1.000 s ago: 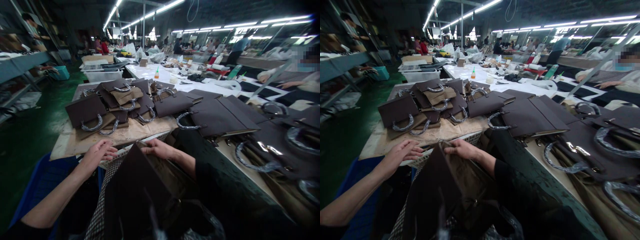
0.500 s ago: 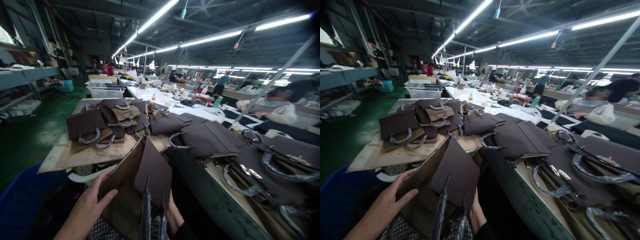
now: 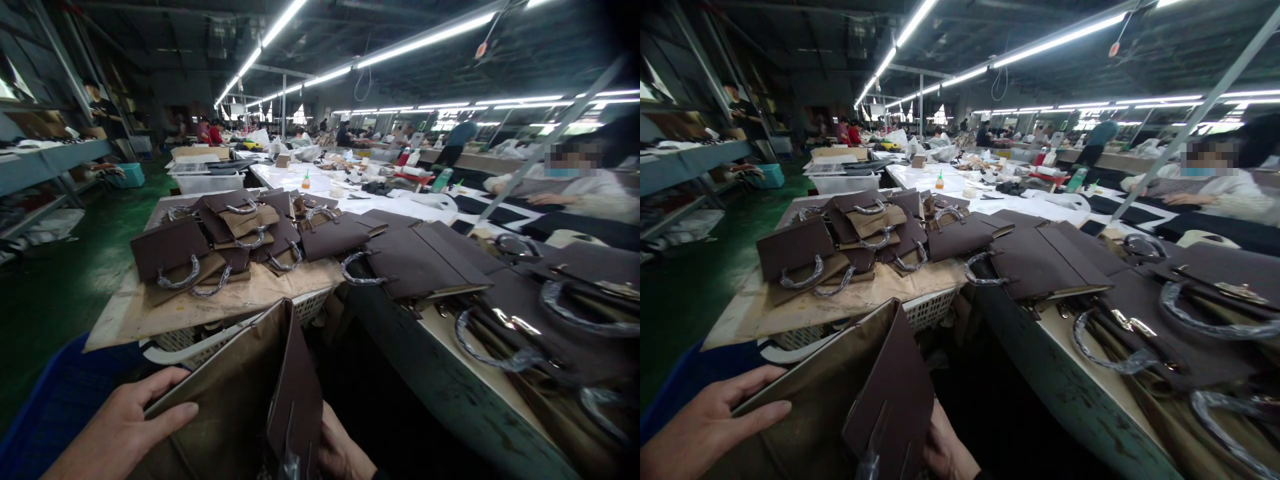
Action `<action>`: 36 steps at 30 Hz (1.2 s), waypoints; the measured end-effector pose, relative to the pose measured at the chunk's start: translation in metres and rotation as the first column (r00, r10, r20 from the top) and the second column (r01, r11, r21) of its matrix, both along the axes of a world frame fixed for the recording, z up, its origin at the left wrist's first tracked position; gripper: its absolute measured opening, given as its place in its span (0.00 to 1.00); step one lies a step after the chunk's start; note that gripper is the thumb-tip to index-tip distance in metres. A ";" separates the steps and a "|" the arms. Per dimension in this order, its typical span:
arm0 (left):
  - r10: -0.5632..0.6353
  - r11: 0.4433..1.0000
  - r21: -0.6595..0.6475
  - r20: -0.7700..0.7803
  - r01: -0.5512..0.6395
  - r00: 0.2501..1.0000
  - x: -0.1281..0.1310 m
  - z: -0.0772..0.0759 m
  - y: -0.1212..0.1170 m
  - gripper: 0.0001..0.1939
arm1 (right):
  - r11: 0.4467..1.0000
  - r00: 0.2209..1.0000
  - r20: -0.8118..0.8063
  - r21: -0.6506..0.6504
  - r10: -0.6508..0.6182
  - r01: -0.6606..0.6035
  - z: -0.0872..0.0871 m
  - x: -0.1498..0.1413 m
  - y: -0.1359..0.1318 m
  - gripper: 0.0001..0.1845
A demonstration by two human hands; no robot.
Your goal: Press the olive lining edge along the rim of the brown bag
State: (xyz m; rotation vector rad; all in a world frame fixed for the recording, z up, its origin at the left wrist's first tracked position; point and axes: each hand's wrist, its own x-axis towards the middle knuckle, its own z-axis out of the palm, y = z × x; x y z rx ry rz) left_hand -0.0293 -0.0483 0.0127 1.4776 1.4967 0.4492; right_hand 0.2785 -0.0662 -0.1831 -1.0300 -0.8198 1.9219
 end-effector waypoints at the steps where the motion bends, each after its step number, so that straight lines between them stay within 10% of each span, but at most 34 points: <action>1: -0.012 0.999 -0.034 0.016 0.013 1.000 0.000 -0.003 -0.002 0.23 | 0.995 0.992 -0.095 -0.065 -0.083 0.077 -0.002 0.008 0.000 0.17; 9: -0.012 0.985 -0.167 0.138 0.035 0.990 -0.007 -0.029 -0.009 0.19 | 0.943 0.919 -0.252 -0.220 -0.304 0.251 0.007 0.053 0.023 0.17; 17: 0.131 0.986 -0.120 0.162 -0.113 0.978 -0.015 -0.047 -0.017 0.20 | 0.940 0.844 -0.417 -0.200 -0.336 0.276 -0.029 0.032 0.001 0.33; 24: 0.124 0.972 -0.219 0.172 -0.085 0.977 -0.034 -0.059 -0.014 0.20 | 0.980 0.991 -0.066 0.159 -0.112 0.122 -0.015 0.044 -0.008 0.41; 29: 0.103 0.968 -0.246 0.210 -0.049 0.972 -0.037 -0.065 -0.009 0.19 | 0.753 0.780 0.623 0.540 -0.057 -0.376 -0.012 0.054 -0.015 0.48; 36: 0.117 0.965 -0.258 0.251 -0.050 0.961 -0.036 -0.062 -0.007 0.18 | 0.529 0.669 0.708 0.666 -0.225 -0.526 -0.021 0.031 -0.028 0.40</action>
